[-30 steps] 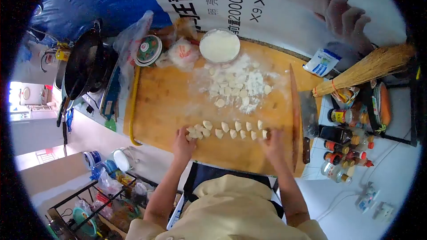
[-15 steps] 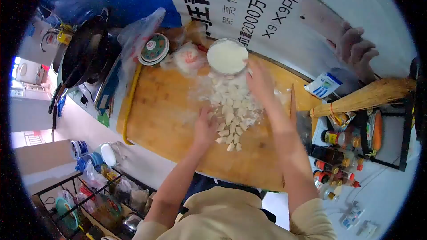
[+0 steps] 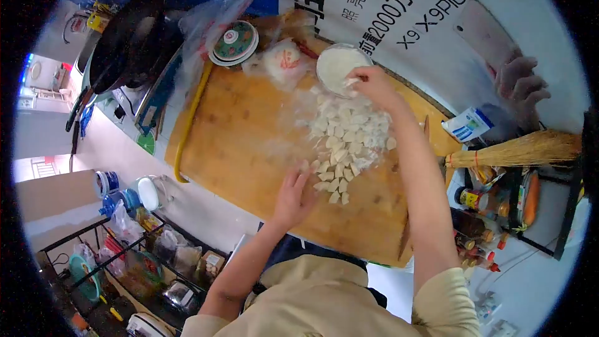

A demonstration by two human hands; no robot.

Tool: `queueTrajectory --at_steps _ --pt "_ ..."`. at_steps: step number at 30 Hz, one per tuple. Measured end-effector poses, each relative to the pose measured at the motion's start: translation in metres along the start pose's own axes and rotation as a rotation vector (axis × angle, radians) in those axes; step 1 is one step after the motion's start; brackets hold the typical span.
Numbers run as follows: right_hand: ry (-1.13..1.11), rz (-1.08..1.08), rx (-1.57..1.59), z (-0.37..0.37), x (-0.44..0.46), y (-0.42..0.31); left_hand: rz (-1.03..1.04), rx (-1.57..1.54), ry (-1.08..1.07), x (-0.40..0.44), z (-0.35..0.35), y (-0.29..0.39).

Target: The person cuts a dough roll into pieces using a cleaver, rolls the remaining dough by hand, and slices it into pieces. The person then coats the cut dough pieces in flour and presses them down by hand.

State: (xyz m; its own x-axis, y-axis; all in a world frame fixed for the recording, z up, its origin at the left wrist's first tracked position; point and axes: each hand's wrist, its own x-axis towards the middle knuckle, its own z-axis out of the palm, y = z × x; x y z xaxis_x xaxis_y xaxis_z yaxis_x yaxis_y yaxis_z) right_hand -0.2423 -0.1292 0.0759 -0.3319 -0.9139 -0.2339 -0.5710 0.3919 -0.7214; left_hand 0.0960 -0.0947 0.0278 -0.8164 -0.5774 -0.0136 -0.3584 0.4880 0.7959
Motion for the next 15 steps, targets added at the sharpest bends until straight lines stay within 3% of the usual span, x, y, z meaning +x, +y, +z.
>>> queueTrajectory --at_steps 1,5,7,9,12,14,15 --pt "-0.016 0.099 0.246 -0.003 -0.015 -0.008 -0.003 -0.006 0.004 0.0 0.001 0.0" --pt "-0.254 0.034 0.109 0.017 -0.07 -0.018 -0.041 -0.012 -0.002 0.001 0.008 -0.004" --pt "-0.005 0.01 0.093 0.038 -0.083 -0.005 -0.03 0.015 -0.027 0.007 0.008 0.0" --pt "-0.024 0.003 0.213 0.067 -0.099 -0.003 0.093 0.134 -0.176 0.016 0.006 0.01" --pt "-0.057 -0.109 0.302 0.09 -0.11 0.002 0.204 0.13 -0.14 0.019 0.018 0.013" --pt "0.226 -0.174 0.199 0.092 -0.115 0.0 0.16 0.202 -0.124 0.016 0.025 0.015" --pt "0.236 -0.168 0.201 0.101 -0.12 0.001 0.111 0.273 -0.096 0.015 0.027 0.016"
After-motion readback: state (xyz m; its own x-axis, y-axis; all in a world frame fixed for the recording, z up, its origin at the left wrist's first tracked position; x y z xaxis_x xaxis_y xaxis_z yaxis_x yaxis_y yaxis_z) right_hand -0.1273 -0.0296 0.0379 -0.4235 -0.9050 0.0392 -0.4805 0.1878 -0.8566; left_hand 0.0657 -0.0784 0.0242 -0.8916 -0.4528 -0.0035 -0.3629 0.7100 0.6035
